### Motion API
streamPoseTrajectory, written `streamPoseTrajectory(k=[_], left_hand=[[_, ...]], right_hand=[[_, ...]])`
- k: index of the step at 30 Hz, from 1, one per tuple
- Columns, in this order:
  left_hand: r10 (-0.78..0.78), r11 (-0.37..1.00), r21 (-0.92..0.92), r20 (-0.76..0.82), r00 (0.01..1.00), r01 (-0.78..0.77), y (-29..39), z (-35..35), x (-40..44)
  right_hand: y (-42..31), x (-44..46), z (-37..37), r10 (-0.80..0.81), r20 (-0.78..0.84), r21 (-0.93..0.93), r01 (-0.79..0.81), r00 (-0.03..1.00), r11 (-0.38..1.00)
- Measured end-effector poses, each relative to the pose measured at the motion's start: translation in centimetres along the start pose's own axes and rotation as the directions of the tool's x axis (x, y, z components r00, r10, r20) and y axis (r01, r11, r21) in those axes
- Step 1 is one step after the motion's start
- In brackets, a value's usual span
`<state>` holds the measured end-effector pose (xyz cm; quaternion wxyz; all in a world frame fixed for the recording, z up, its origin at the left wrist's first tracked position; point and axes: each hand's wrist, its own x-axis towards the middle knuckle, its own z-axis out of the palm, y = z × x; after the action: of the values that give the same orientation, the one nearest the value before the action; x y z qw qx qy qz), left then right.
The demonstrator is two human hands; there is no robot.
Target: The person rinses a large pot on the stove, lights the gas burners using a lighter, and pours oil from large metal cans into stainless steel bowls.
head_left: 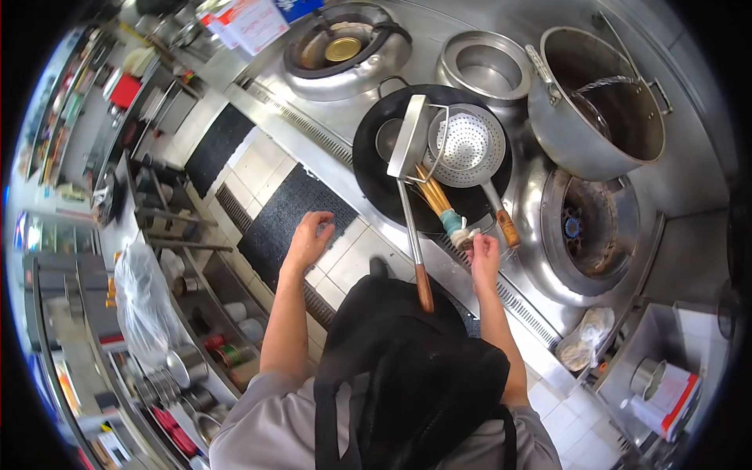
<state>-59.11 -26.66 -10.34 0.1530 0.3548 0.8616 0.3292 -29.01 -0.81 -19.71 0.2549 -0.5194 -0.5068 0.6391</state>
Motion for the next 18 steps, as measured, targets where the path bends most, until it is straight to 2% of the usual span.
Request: streamPoseTrajectory(k=[3, 4, 8, 12, 14, 15, 18], left_hand=[[0.098, 0.994, -0.048, 0.004, 0.995, -0.097, -1.2, 0.5, 8.1], [0.076, 0.991, -0.108, 0.011, 0.997, -0.075, -1.7, 0.9, 11.3], [0.208, 0.932, -0.293, -0.046, 0.977, -0.213, -2.1, 3.0, 26.1], [0.284, 0.892, -0.356, -0.037, 0.958, -0.278, -1.5, 7.1, 39.3], [0.226, 0.934, -0.301, 0.088, 0.97, -0.19, -1.7, 9.2, 43.8], [0.207, 0.941, -0.308, 0.191, 0.959, -0.142, -1.2, 9.5, 45.1], [0.148, 0.962, -0.271, 0.47, 0.87, -0.017, -0.9, 10.0, 47.8]], right_hand=[[1.3, 1.4, 0.7, -0.062, -0.115, -0.116, 0.048, 0.991, 0.992], [1.1, 1.4, 1.3, -0.052, -0.161, -0.121, 0.033, 0.986, 0.992], [0.5, 0.7, 2.8, -0.008, -0.316, -0.165, -0.046, 0.949, 0.985], [-0.4, 1.3, 3.4, 0.01, -0.423, -0.191, -0.1, 0.906, 0.977], [-1.8, 1.4, 4.1, 0.018, -0.465, -0.209, -0.13, 0.885, 0.969], [-1.3, 1.8, 4.4, 0.033, -0.518, -0.151, -0.129, 0.855, 0.98], [-1.1, 2.4, 5.3, 0.047, -0.59, -0.076, -0.114, 0.806, 0.991]])
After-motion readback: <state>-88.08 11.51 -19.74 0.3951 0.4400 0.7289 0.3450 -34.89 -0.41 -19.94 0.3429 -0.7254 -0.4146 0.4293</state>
